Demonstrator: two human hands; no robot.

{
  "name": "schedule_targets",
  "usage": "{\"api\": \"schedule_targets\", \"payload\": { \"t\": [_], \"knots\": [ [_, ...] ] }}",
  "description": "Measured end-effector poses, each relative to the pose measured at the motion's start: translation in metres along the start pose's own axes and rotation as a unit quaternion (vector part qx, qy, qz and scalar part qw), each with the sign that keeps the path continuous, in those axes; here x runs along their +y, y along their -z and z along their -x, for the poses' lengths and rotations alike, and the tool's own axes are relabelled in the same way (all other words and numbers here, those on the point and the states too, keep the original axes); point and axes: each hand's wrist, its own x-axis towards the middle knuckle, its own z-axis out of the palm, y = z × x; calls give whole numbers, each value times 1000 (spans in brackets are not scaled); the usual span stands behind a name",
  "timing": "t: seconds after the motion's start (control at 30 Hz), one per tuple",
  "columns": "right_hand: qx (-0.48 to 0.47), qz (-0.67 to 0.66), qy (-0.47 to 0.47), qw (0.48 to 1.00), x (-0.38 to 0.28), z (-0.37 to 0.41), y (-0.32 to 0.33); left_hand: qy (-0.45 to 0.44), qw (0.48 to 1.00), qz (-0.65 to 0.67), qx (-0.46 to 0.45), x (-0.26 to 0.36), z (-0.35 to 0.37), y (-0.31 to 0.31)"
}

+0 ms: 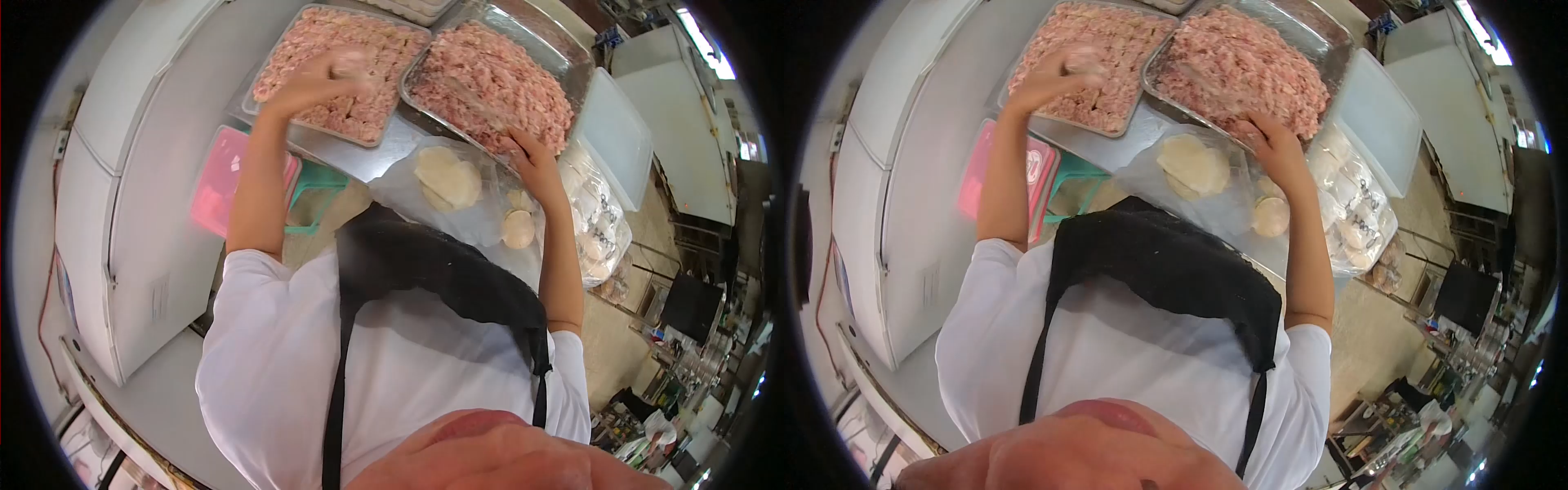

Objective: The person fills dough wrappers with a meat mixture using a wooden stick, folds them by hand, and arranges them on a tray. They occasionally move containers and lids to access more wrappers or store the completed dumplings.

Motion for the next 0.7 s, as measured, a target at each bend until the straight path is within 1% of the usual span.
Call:
{"api": "schedule_targets", "payload": {
  "t": [0.07,0.1,0.13,0.17,0.2,0.23,0.27,0.33,0.43,0.53,0.63,0.7],
  "knots": [
    [40,-51,-43,997,30,5,-10,-18,994,18,107,-54,18,45],
    [59,-77,-64,993,46,5,-17,25,984,-86,156,-63,35,63],
    [78,-117,-82,987,64,6,-25,69,959,-189,201,-70,49,77],
    [96,-157,-101,978,82,9,-32,100,943,-251,197,-81,57,89],
    [116,-196,-122,966,85,9,-35,129,922,-311,191,-86,63,96],
    [124,-187,-119,967,89,10,-35,158,897,-369,184,-91,66,100],
    [132,-178,-116,968,92,11,-35,180,901,-355,174,-96,66,102],
    [143,-164,-116,969,90,11,-36,223,906,-327,153,-87,65,97],
    [151,-151,-128,969,87,11,-36,244,878,-376,169,-101,53,93],
    [160,-150,-136,966,85,13,-37,233,862,-419,165,-105,45,91],
    [170,-166,-126,963,80,13,-39,224,869,-404,177,-100,41,85],
    [170,-180,-127,960,74,13,-39,204,874,-409,167,-116,37,88]
  ]
}}
